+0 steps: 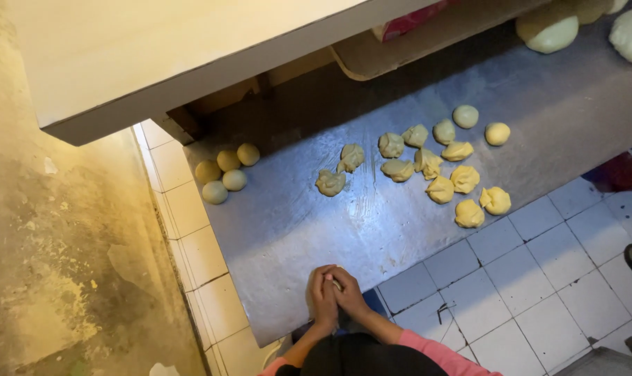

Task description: Shaping and stretching dough portions on a worktable.

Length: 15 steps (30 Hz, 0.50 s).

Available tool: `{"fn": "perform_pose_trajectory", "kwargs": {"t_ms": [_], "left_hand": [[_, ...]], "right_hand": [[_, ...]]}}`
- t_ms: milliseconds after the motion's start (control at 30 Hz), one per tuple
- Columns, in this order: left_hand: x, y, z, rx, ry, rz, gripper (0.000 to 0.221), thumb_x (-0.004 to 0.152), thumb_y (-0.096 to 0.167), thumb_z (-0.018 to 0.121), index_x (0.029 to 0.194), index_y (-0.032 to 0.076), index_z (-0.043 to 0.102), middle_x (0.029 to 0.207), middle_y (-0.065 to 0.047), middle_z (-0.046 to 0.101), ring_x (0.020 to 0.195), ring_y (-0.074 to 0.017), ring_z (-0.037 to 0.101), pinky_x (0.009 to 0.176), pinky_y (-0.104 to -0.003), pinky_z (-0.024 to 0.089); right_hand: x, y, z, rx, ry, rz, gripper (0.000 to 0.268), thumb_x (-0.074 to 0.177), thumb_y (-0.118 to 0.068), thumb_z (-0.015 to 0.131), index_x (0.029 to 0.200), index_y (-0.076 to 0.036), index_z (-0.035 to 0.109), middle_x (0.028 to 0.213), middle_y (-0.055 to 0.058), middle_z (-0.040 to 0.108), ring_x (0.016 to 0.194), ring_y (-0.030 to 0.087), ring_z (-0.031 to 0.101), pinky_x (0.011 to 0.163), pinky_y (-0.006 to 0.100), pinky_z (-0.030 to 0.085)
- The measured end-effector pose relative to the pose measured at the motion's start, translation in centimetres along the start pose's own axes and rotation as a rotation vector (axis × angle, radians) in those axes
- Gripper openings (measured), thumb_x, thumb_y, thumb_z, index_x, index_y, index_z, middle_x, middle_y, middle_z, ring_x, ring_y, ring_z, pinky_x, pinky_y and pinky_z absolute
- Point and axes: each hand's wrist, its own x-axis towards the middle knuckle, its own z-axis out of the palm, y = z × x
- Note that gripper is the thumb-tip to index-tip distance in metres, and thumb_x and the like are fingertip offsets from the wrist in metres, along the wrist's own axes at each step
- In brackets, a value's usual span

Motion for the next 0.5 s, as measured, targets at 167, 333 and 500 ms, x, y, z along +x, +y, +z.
{"fn": "perform_pose_trajectory", "kwargs": {"t_ms": [167,333,500], "left_hand": [[4.8,-0.9,4.1,0.142,-0.130,0.168,0.024,0.099,0.020,0.053,0.104,0.004,0.072,0.101,-0.013,0.073,0.094,-0.0291,0.071,0.084,-0.037,0.055],[10.1,-0.9,4.7,0.122,-0.186,0.196,0.024,0.100,0.020,0.054,0.105,0.004,0.071,0.101,-0.014,0.075,0.092,-0.0294,0.072,0.083,-0.037,0.055],[10.2,-4.1,-0.5,-0.022,0.064,0.109,0.033,0.102,0.017,0.043,0.112,0.002,0.071,0.108,-0.013,0.074,0.099,-0.0259,0.070,0.091,-0.036,0.055]], "right_hand": [[2.5,1.9,-4.1,0.044,0.085,0.181,0.021,0.101,-0.018,0.059,0.114,-0.002,0.065,0.100,0.010,0.068,0.094,0.016,0.063,0.083,0.031,0.052],[9.5,2.4,-2.7,-0.018,0.239,-0.021,0.020,0.099,-0.016,0.059,0.114,-0.002,0.061,0.102,0.009,0.062,0.093,0.020,0.061,0.080,0.031,0.051],[11.1,-2.5,3.4,-0.152,0.119,-0.105,0.013,0.091,-0.013,0.070,0.097,-0.002,0.067,0.092,0.014,0.064,0.084,0.028,0.062,0.074,0.037,0.050]]}}
